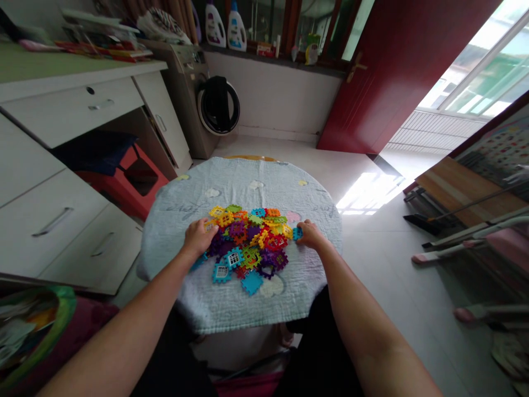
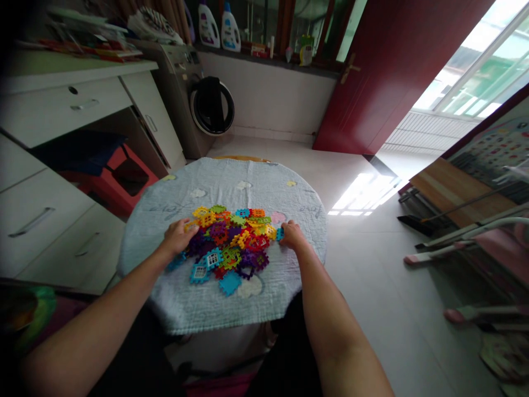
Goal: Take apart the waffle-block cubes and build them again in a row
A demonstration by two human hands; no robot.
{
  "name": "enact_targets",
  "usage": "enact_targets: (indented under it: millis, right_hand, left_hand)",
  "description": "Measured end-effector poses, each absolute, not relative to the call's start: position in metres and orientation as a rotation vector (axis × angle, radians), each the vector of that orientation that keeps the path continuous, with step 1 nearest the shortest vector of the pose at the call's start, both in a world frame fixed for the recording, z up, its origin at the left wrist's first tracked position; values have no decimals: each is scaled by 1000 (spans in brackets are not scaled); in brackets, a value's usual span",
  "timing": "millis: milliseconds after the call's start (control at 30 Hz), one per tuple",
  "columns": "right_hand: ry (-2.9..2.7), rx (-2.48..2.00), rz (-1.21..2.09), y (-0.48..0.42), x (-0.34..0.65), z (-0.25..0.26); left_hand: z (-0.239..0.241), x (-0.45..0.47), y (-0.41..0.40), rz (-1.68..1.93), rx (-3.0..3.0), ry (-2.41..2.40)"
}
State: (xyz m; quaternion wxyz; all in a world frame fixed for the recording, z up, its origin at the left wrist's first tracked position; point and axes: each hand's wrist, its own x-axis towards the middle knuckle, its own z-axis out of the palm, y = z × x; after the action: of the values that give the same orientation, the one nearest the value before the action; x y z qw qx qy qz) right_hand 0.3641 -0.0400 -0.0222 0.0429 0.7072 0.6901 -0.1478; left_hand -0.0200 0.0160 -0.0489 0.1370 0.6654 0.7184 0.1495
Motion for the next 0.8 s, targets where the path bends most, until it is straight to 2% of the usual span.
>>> enact_targets:
  millis: [267, 800]
  right_hand:
    - [2101, 2301, -471, -38, 389, -26]
    - [2108, 2308, -519, -34, 393, -33]
  left_hand:
    - [-69, -77, 38, 482, 2330, 1937]
    - [-69, -71, 30, 388, 2436, 1960]
